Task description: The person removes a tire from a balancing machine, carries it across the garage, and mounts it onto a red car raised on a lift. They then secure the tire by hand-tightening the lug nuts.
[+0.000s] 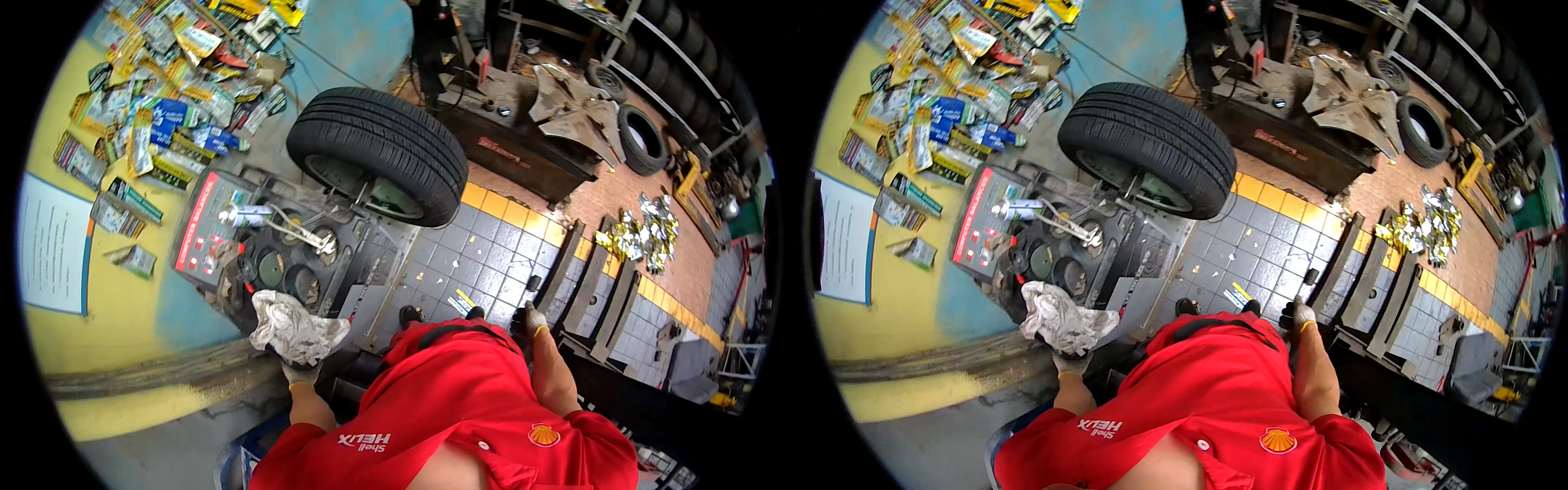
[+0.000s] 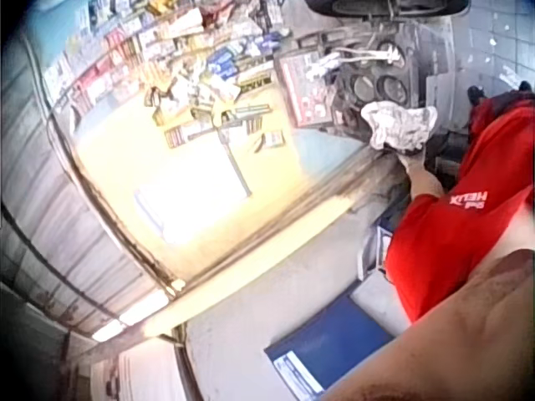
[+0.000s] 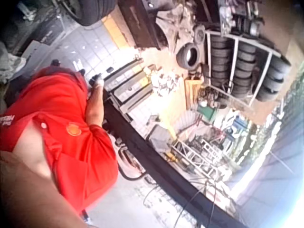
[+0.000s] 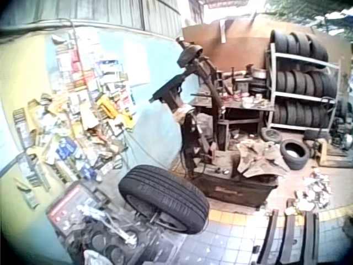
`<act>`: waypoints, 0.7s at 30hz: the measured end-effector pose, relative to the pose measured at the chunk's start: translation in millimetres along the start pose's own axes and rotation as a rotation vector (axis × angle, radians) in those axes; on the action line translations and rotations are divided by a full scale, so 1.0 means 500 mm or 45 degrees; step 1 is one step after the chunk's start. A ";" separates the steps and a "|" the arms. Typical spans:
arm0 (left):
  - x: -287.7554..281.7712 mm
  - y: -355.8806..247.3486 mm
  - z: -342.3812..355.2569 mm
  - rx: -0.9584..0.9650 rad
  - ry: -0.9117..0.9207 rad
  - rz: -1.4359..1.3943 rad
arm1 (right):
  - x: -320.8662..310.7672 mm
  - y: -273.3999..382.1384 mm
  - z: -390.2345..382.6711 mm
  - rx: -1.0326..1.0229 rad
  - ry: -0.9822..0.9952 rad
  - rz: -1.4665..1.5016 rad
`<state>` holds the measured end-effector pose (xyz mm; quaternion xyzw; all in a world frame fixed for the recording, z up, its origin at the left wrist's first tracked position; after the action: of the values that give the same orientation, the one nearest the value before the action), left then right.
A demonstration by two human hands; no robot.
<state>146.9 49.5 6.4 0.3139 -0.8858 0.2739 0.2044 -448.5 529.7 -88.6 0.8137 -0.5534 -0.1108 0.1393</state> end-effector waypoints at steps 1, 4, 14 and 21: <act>0.022 0.002 0.007 -0.063 0.120 0.014 | -0.031 -0.002 0.030 -0.078 -0.015 -0.068; -0.037 -0.033 -0.026 0.355 0.206 0.808 | -0.051 -0.031 0.113 -0.009 0.053 -0.108; -0.065 0.194 0.005 0.403 -0.323 -0.480 | -0.035 0.146 -0.005 -0.199 -0.010 -0.304; -0.064 0.505 0.029 0.012 -0.609 0.995 | -0.051 0.190 0.005 -0.377 0.091 -0.491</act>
<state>-1.6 219.5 -111.9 0.0117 -0.9588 0.2543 -0.1259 -541.0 520.1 -57.1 0.8784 -0.3602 -0.1864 0.2528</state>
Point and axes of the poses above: each hand's wrist, its own z-axis towards the middle knuckle, its own x-axis out of the palm, y = z × x, the point moved 5 cm from there along z, towards the middle knuckle, and after that the axes turned 11 degrees about -z, right-handed, at the moved point
